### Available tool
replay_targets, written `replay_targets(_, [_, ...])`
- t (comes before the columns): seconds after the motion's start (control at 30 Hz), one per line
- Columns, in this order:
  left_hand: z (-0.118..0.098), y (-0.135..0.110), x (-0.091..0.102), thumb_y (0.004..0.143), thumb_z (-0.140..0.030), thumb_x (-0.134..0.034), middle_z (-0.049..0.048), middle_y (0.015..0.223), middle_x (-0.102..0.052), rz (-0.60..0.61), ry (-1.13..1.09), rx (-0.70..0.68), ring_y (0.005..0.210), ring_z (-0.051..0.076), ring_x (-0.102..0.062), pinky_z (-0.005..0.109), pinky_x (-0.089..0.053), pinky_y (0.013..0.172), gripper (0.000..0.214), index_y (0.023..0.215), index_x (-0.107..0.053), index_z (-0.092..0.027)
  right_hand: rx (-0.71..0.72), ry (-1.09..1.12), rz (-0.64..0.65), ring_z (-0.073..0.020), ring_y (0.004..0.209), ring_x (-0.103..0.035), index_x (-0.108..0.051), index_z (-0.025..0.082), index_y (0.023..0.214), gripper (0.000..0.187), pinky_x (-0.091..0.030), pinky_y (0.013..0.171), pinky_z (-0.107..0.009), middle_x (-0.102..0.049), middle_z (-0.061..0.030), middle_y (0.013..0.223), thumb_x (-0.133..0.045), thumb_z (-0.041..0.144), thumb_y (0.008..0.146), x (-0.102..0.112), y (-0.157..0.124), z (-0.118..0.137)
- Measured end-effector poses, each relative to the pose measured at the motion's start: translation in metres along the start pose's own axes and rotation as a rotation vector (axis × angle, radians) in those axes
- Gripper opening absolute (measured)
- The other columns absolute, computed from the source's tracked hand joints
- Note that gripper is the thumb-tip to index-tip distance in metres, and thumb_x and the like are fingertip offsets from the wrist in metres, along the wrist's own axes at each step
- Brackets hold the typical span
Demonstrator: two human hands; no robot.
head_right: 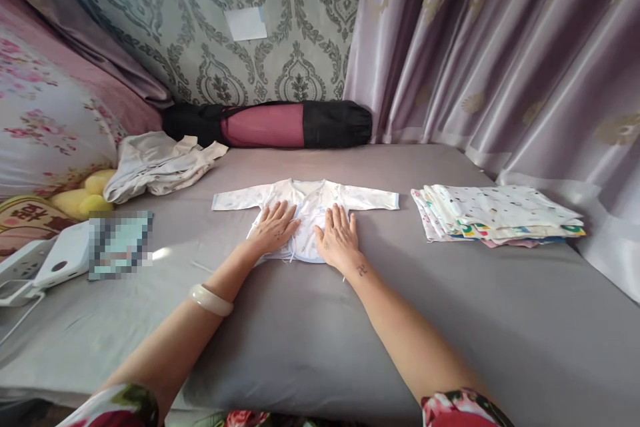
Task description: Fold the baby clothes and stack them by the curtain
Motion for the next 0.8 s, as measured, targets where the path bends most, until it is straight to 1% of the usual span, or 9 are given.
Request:
replay_targets(0.13, [0.004, -0.001, -0.003, 0.099, -0.047, -0.026, 0.0167, 0.158, -0.024, 0.043, 0.026, 0.031, 0.147, 0.035, -0.015, 0.055, -0.013, 0.116, 0.060, 0.150, -0.029, -0.016, -0.022, 0.016, 0.048, -0.0277, 0.148, -0.011, -0.022, 0.005, 0.153, 0.067, -0.008, 0.118, -0.049, -0.014, -0.0158, 0.160, -0.021, 0.047, 0.100, -0.007, 0.001, -0.005])
replay_targets(0.23, [0.003, 0.001, -0.002, 0.099, -0.047, -0.026, 0.0176, 0.157, -0.025, 0.078, 0.016, 0.039, 0.146, 0.036, -0.016, 0.057, -0.015, 0.115, 0.060, 0.150, -0.027, -0.016, -0.016, 0.027, 0.040, -0.0283, 0.147, -0.012, -0.024, 0.005, 0.152, 0.067, -0.009, 0.118, -0.051, -0.016, -0.0161, 0.160, -0.021, 0.046, 0.100, -0.003, 0.000, -0.004])
replay_targets(0.33, [-0.001, 0.008, 0.001, 0.098, -0.040, -0.030, 0.0196, 0.157, -0.024, 0.092, -0.012, 0.062, 0.146, 0.036, -0.018, 0.060, -0.018, 0.113, 0.059, 0.151, -0.023, -0.016, -0.001, 0.053, 0.018, -0.0279, 0.146, -0.019, -0.032, 0.008, 0.149, 0.063, -0.010, 0.117, -0.052, -0.025, -0.0155, 0.158, -0.018, 0.045, 0.100, 0.006, 0.002, -0.004])
replay_targets(0.4, [-0.010, 0.014, 0.002, 0.097, -0.032, -0.031, 0.0198, 0.158, -0.020, 0.069, -0.027, 0.033, 0.147, 0.035, -0.014, 0.060, -0.018, 0.114, 0.057, 0.150, -0.023, -0.014, -0.005, 0.064, -0.033, -0.0267, 0.145, -0.021, -0.037, 0.010, 0.147, 0.061, -0.010, 0.117, -0.052, -0.029, -0.0140, 0.156, -0.015, 0.042, 0.100, 0.014, 0.005, -0.009])
replay_targets(0.47, [-0.024, 0.022, 0.003, 0.096, -0.028, -0.030, 0.0177, 0.159, -0.019, 0.035, -0.050, -0.034, 0.148, 0.032, -0.012, 0.059, -0.015, 0.115, 0.055, 0.149, -0.026, -0.015, -0.029, 0.058, -0.083, -0.0257, 0.146, -0.017, -0.036, 0.010, 0.147, 0.061, -0.008, 0.117, -0.052, -0.027, -0.0126, 0.157, -0.013, 0.041, 0.100, 0.021, 0.010, -0.019])
replay_targets(0.5, [-0.031, 0.026, 0.003, 0.096, -0.027, -0.029, 0.0164, 0.159, -0.021, 0.026, -0.064, -0.070, 0.148, 0.031, -0.013, 0.058, -0.014, 0.116, 0.053, 0.148, -0.029, -0.017, -0.050, 0.050, -0.093, -0.0255, 0.147, -0.015, -0.034, 0.010, 0.149, 0.061, -0.007, 0.117, -0.053, -0.025, -0.0123, 0.158, -0.013, 0.041, 0.100, 0.022, 0.012, -0.026])
replay_targets(0.57, [-0.044, 0.035, 0.001, 0.096, -0.027, -0.028, 0.0151, 0.157, -0.027, 0.020, -0.083, -0.123, 0.147, 0.029, -0.017, 0.059, -0.015, 0.116, 0.051, 0.147, -0.032, -0.019, -0.101, 0.034, -0.086, -0.0253, 0.148, -0.012, -0.030, 0.011, 0.150, 0.061, -0.006, 0.117, -0.054, -0.021, -0.0121, 0.159, -0.012, 0.042, 0.100, 0.022, 0.017, -0.041])
replay_targets(0.67, [-0.059, 0.051, -0.001, 0.097, -0.027, -0.027, 0.0146, 0.155, -0.032, 0.029, -0.076, -0.168, 0.146, 0.028, -0.021, 0.057, -0.016, 0.116, 0.050, 0.146, -0.034, -0.019, -0.173, 0.018, -0.063, -0.0257, 0.148, -0.011, -0.027, 0.011, 0.151, 0.063, -0.005, 0.116, -0.055, -0.019, -0.0126, 0.160, -0.011, 0.043, 0.100, 0.018, 0.020, -0.062])
replay_targets(0.8, [-0.072, 0.074, -0.003, 0.097, -0.025, -0.028, 0.0133, 0.154, -0.034, 0.050, -0.070, -0.189, 0.146, 0.026, -0.023, 0.053, -0.017, 0.118, 0.049, 0.144, -0.037, -0.017, -0.208, 0.018, -0.043, -0.0274, 0.147, -0.012, -0.025, 0.015, 0.153, 0.062, -0.006, 0.115, -0.056, -0.017, -0.0121, 0.160, -0.012, 0.046, 0.100, 0.014, 0.020, -0.074])
Point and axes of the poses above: each hand's wrist, its own y-axis towards the middle knuckle, its own x-axis out of the back of the hand, z = x × y, the point moved 7 cm from there along y, towards the middle knuckle
